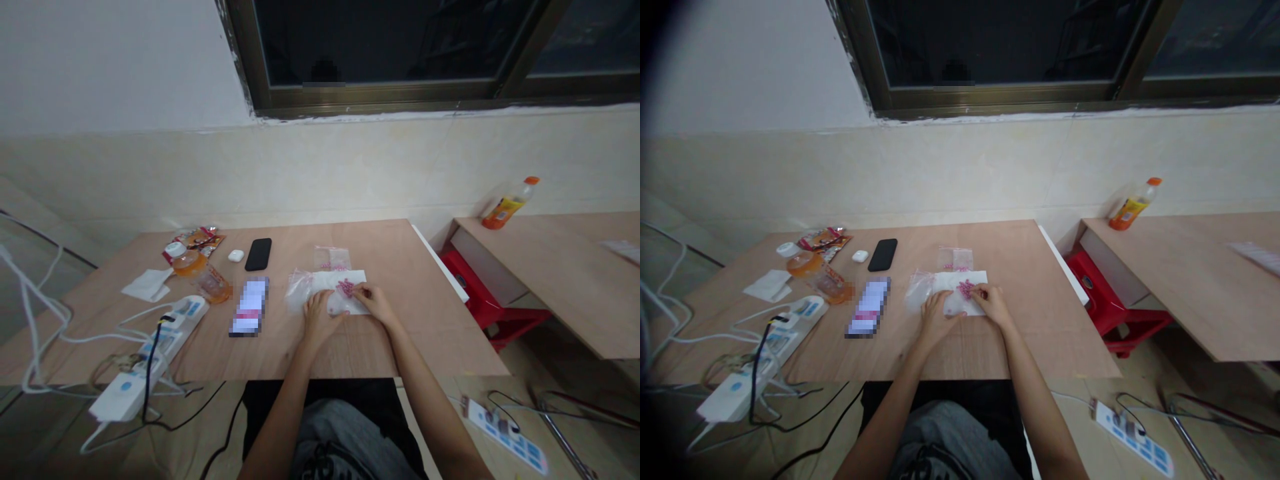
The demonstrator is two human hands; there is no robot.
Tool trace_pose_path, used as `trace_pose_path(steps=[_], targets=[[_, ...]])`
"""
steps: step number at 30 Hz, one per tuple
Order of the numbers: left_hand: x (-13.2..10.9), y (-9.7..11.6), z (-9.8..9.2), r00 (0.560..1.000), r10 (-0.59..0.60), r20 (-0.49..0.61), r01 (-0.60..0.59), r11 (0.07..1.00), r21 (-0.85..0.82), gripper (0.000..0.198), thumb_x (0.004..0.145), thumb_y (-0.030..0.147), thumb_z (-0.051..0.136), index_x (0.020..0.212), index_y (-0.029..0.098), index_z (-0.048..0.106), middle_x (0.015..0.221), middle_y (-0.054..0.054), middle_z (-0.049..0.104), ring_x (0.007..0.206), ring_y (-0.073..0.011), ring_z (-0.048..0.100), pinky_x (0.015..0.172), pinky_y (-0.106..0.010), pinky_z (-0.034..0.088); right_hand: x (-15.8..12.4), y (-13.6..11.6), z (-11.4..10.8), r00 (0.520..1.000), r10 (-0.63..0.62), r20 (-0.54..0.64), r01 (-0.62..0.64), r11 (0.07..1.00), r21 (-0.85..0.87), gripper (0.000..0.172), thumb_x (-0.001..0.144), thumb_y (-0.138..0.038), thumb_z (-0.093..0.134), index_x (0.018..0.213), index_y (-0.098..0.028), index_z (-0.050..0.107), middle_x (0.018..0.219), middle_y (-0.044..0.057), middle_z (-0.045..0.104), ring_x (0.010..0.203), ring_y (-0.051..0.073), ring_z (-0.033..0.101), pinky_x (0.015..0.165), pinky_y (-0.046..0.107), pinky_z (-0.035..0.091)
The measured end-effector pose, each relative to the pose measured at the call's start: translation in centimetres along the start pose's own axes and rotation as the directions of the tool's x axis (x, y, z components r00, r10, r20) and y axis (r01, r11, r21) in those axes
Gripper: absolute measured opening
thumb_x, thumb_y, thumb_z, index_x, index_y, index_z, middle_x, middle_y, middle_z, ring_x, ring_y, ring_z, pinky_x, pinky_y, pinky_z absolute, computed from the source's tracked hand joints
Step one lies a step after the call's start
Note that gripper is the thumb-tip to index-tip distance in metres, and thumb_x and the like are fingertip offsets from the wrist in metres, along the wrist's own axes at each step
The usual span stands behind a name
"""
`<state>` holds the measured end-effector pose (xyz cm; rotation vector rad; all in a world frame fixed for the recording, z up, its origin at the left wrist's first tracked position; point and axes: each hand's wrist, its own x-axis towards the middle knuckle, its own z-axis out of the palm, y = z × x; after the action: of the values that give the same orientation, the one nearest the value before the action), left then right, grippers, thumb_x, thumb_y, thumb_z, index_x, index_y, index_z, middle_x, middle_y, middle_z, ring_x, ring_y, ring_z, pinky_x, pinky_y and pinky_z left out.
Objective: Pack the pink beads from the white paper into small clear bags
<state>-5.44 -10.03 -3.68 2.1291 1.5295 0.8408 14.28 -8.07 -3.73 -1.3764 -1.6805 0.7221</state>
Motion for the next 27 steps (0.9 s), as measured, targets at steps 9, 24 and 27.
trace_pose_path(steps=[9,24,27], targets=[[-0.13,0.45,0.01,1.0,-0.003,0.002,0.003,0.997,0.076,0.052,0.081,0.047,0.062,0.125,0.023,0.048,0.127,-0.009,0.056,0.12,-0.0292,0.046,0.101,-0.044,0.031,0.19,1.15,-1.14,0.992,0.067,-0.104,-0.104,0.907,-0.408,0.024,0.086,-0.036,0.053,0.094,-0.022,0.071,0.074,0.002,0.066,0.073,0.018,0.057,0.07,0.028,0.03],[-0.27,0.5,-0.03,1.0,0.017,0.008,-0.018,0.99,0.138,0.051,0.082,0.047,0.06,0.125,0.023,0.046,0.127,-0.007,0.055,0.119,-0.026,0.046,0.101,-0.041,0.033,0.68,0.92,-0.79,0.997,0.033,-0.068,-0.063,0.868,-0.492,0.023,0.09,-0.035,0.051,0.094,-0.023,0.071,0.075,0.002,0.067,0.077,0.018,0.057,0.07,0.028,0.024],[-0.26,0.47,-0.02,1.0,0.02,0.003,-0.02,0.991,0.135,0.051,0.082,0.047,0.06,0.125,0.023,0.047,0.127,-0.007,0.055,0.12,-0.0261,0.046,0.101,-0.04,0.033,0.59,0.82,-0.89,0.995,0.036,-0.09,-0.073,0.888,-0.454,0.026,0.088,-0.039,0.052,0.091,-0.022,0.071,0.071,0.002,0.065,0.074,0.018,0.057,0.069,0.028,0.026]])
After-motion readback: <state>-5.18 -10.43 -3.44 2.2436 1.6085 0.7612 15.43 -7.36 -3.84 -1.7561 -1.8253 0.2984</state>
